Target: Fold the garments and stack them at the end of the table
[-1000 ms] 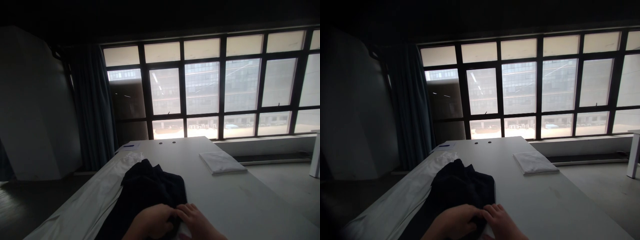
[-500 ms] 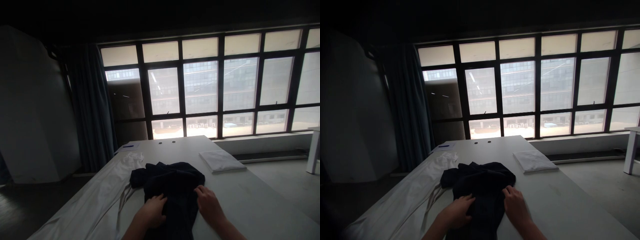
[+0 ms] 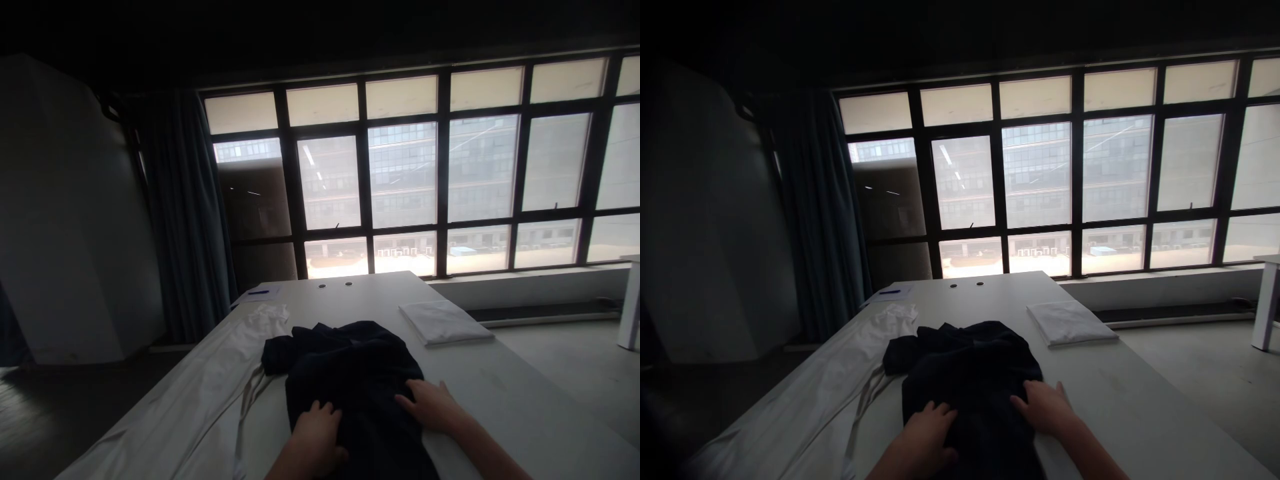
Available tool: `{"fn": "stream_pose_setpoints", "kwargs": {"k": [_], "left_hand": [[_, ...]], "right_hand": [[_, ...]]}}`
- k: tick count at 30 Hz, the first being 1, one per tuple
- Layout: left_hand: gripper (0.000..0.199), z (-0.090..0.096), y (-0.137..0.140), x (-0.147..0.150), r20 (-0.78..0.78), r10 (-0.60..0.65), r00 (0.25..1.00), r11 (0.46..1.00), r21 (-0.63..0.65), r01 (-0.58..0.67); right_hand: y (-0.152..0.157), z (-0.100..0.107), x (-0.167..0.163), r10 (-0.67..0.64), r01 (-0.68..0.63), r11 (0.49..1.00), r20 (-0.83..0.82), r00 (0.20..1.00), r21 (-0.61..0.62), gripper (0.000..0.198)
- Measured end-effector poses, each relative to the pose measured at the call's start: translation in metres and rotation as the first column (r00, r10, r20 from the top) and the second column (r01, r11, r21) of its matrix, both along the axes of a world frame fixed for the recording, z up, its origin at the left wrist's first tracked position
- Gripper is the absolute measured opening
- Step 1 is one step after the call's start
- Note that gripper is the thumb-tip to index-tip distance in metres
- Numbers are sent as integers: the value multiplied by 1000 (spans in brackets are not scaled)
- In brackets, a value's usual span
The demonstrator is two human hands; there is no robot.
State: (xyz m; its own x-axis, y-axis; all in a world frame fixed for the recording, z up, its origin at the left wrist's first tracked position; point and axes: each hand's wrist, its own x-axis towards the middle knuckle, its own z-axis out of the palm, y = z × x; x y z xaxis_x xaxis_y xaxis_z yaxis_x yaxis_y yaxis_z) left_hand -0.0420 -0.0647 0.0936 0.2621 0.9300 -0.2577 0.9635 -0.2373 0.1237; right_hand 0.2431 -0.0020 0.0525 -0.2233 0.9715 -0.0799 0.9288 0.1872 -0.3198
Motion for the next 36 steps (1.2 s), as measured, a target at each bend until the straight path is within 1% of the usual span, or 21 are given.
{"fn": "stream_pose_setpoints", "kwargs": {"k": [3, 7, 11, 13, 14, 16, 18, 19, 20, 22, 23, 25, 27, 29, 30, 31, 32, 33, 34, 35, 36], "left_hand": [[57, 4, -1, 1, 8, -48, 999, 999, 5, 48], [48, 1, -3, 9, 35, -138, 990, 988, -67, 140], [29, -3, -10, 15, 101, -207, 973, 964, -147, 221], [27, 1, -10, 16, 181, -238, 954, 949, -167, 269], [29, 3, -9, 16, 210, -250, 945, 950, -136, 282], [34, 6, -2, 15, 218, -254, 942, 967, 19, 256], [42, 2, 11, 11, 166, -196, 966, 966, 200, 162], [49, -3, 18, 6, 140, -146, 979, 963, 247, 108], [59, -10, 25, 1, 120, -91, 989, 966, 252, 58], [77, -26, 36, -11, 77, 12, 997, 986, 166, -25], [82, -34, 40, -17, 58, 53, 997, 992, 114, -60], [86, -44, 43, -26, 32, 102, 994, 993, 50, -104], [88, -44, 42, -29, 16, 117, 993, 992, 37, -118], [92, -36, 37, -27, 7, 101, 995, 994, 34, -101], [89, -30, 33, -26, 9, 85, 996, 996, 35, -85], [83, -23, 30, -25, 13, 65, 998, 997, 38, -65], [72, -17, 27, -24, 24, 40, 999, 998, 39, -41], [61, -11, 25, -25, 47, 15, 999, 999, 28, -16], [51, -6, 24, -26, 76, -5, 997, 1000, 9, 5], [44, -3, 24, -28, 105, -23, 994, 1000, -7, 24], [39, -1, 26, -31, 121, -34, 992, 999, 6, 34]], "right_hand": [[13, 7, 23, -84, 83, 996, 72, 994, 18, 38], [16, 11, 39, -80, 78, 997, 153, 985, 24, 37], [8, 15, 37, -58, 56, 998, 177, 982, 15, 37], [5, 17, 30, -51, 44, 998, 187, 981, 42, 33], [3, 17, 24, -46, 35, 997, 179, 983, 65, 31], [1, 14, 12, -19, 1, 991, 136, 991, 131, 28], [-1, 7, 0, 19, -38, 981, 101, 995, 189, 34], [-2, 3, -6, 40, -59, 980, 100, 994, 190, 42], [-4, -2, -11, 55, -74, 984, 113, 992, 165, 51], [-9, -10, -21, 71, -84, 993, 147, 987, 82, 61], [-13, -12, -25, 82, -91, 994, 160, 984, 55, 61], [-22, -9, -31, 107, -119, 991, 171, 979, 61, 55], [-32, 3, -34, 141, -152, 986, 146, 979, 68, 43], [-39, 18, -33, 168, -172, 984, 85, 982, 38, 37], [-40, 26, -30, 189, -189, 982, 43, 981, -8, 38], [-39, 31, -27, 219, -219, 972, -13, 976, -85, 41], [-37, 35, -24, 253, -266, 944, -90, 963, -193, 44], [-32, 37, -19, 267, -313, 898, -183, 946, -309, 46], [-24, 37, -13, 249, -347, 848, -276, 928, -401, 47], [-16, 35, -6, 205, -348, 830, -343, 917, -435, 47], [-6, 31, 1, 149, -296, 869, -361, 920, -396, 46]]}}
